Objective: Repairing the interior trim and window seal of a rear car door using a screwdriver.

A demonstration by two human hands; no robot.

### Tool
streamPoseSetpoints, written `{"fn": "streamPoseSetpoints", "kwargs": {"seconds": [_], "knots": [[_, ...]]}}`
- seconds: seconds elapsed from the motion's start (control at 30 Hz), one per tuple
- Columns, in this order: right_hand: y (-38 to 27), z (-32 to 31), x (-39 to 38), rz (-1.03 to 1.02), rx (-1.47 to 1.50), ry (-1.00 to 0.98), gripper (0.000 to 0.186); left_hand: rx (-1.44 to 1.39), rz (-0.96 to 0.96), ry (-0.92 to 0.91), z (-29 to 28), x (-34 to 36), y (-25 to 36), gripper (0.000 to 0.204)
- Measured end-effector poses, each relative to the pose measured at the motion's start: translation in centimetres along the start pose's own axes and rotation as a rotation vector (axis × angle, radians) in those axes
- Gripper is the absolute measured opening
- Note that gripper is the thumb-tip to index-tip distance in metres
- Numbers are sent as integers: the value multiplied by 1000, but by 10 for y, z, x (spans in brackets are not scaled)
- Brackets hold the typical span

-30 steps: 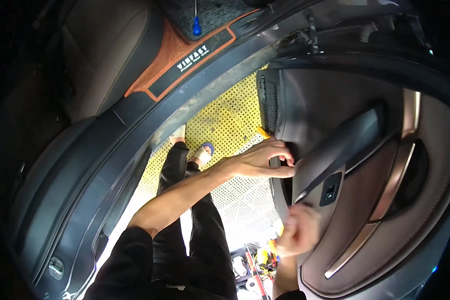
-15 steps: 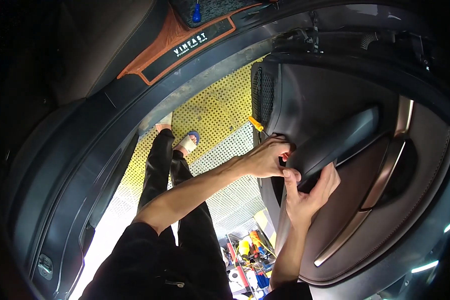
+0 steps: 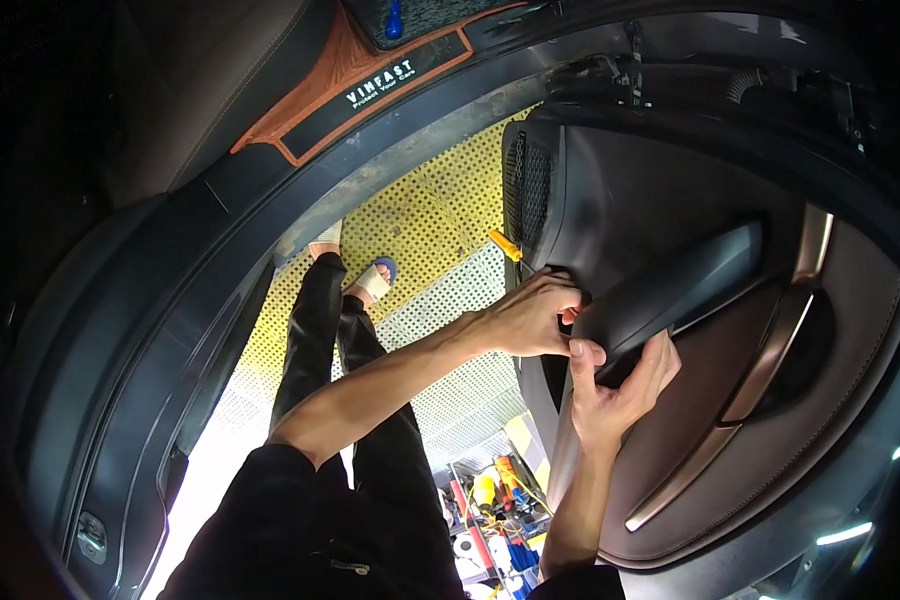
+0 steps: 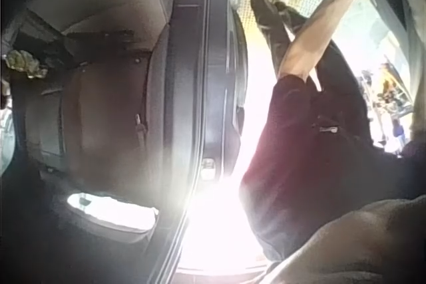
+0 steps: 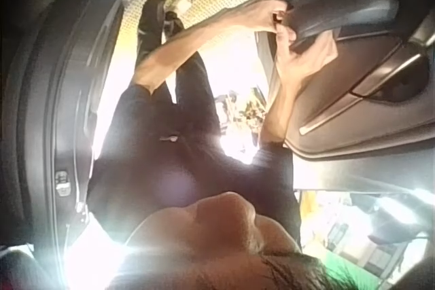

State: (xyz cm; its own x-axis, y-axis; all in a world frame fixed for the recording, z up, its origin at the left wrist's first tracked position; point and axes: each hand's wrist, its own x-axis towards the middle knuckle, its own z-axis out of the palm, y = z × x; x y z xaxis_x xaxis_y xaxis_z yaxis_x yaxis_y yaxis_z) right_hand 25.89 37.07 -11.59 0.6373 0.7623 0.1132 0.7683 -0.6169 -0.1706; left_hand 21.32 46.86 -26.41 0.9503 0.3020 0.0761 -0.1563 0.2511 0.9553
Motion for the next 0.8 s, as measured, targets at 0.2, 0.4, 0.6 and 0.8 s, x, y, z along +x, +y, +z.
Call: {"fn": "streamPoseSetpoints", "kwargs": {"seconds": [0.2, 0.4, 0.6, 0.8], "knots": [[2, 0, 0, -14, -10, 0, 83, 40, 52, 39, 0, -1, -1, 56], [2, 1, -1, 3, -1, -1, 84, 30, -18, 4, -1, -1, 0, 58], [2, 1, 1, -15, -18, 0, 84, 39, -39, -29, -3, 0, 1, 59], [6, 0, 4, -55, -36, -1, 90, 27, -36, -24, -4, 1, 2, 63]]}}
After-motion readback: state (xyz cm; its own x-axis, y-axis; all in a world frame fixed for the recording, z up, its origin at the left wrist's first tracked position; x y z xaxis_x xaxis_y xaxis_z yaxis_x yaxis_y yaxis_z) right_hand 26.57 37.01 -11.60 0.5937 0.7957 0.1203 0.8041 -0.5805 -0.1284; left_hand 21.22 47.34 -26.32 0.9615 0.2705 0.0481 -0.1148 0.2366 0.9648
